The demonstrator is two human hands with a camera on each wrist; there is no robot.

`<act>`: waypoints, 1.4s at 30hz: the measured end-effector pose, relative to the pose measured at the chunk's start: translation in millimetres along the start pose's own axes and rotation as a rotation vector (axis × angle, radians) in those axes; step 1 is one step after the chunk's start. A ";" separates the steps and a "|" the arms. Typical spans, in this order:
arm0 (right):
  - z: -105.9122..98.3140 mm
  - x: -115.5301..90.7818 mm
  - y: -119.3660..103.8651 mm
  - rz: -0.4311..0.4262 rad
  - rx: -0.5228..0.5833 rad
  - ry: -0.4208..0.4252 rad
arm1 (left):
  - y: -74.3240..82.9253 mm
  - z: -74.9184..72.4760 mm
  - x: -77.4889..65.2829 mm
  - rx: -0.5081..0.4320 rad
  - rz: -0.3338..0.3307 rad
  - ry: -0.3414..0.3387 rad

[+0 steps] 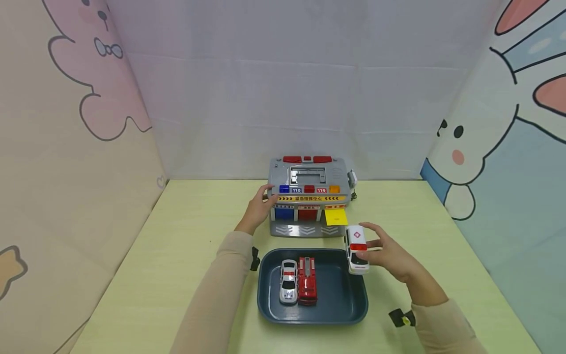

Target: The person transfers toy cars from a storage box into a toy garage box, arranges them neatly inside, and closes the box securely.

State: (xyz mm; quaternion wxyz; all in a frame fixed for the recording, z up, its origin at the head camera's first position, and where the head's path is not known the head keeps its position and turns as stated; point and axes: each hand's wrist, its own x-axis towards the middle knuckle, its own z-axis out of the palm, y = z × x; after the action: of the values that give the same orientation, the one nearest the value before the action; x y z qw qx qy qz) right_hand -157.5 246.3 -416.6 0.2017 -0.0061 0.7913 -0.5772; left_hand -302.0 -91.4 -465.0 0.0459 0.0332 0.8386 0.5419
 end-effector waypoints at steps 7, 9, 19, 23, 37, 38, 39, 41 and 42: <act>-7.5 5.0 3.3 0.010 0.006 0.015 | 0.8 -1.1 0.3 -0.002 -0.002 -0.003; -9.4 6.7 4.5 0.014 0.007 0.019 | 0.9 -0.9 0.3 0.004 -0.005 -0.003; -20.3 15.1 11.6 0.016 0.050 0.030 | 1.4 1.9 1.6 0.006 -0.013 0.001; -22.6 19.5 14.7 0.027 0.060 0.042 | 1.8 2.4 1.3 0.002 -0.026 0.001; -21.9 39.2 20.4 0.070 0.055 0.112 | 1.2 1.7 0.7 0.002 -0.023 0.007; -21.6 40.8 20.8 0.070 0.058 0.112 | 1.2 1.6 0.5 0.001 -0.023 0.008; -21.3 42.6 21.5 0.066 0.064 0.111 | 1.2 1.4 0.4 0.001 -0.024 0.008; -20.8 46.4 23.2 0.063 0.069 0.110 | 0.8 1.0 0.7 0.000 -0.023 0.008; -20.4 48.1 23.7 0.064 0.065 0.110 | 0.8 0.7 0.8 -0.001 -0.022 0.007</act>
State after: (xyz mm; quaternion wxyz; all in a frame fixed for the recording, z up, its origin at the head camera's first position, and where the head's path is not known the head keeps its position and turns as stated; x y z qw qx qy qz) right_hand -203.0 261.1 -448.2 0.1762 0.0576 0.7818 -0.5953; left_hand -302.7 -90.4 -464.6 0.0488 0.0218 0.8386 0.5421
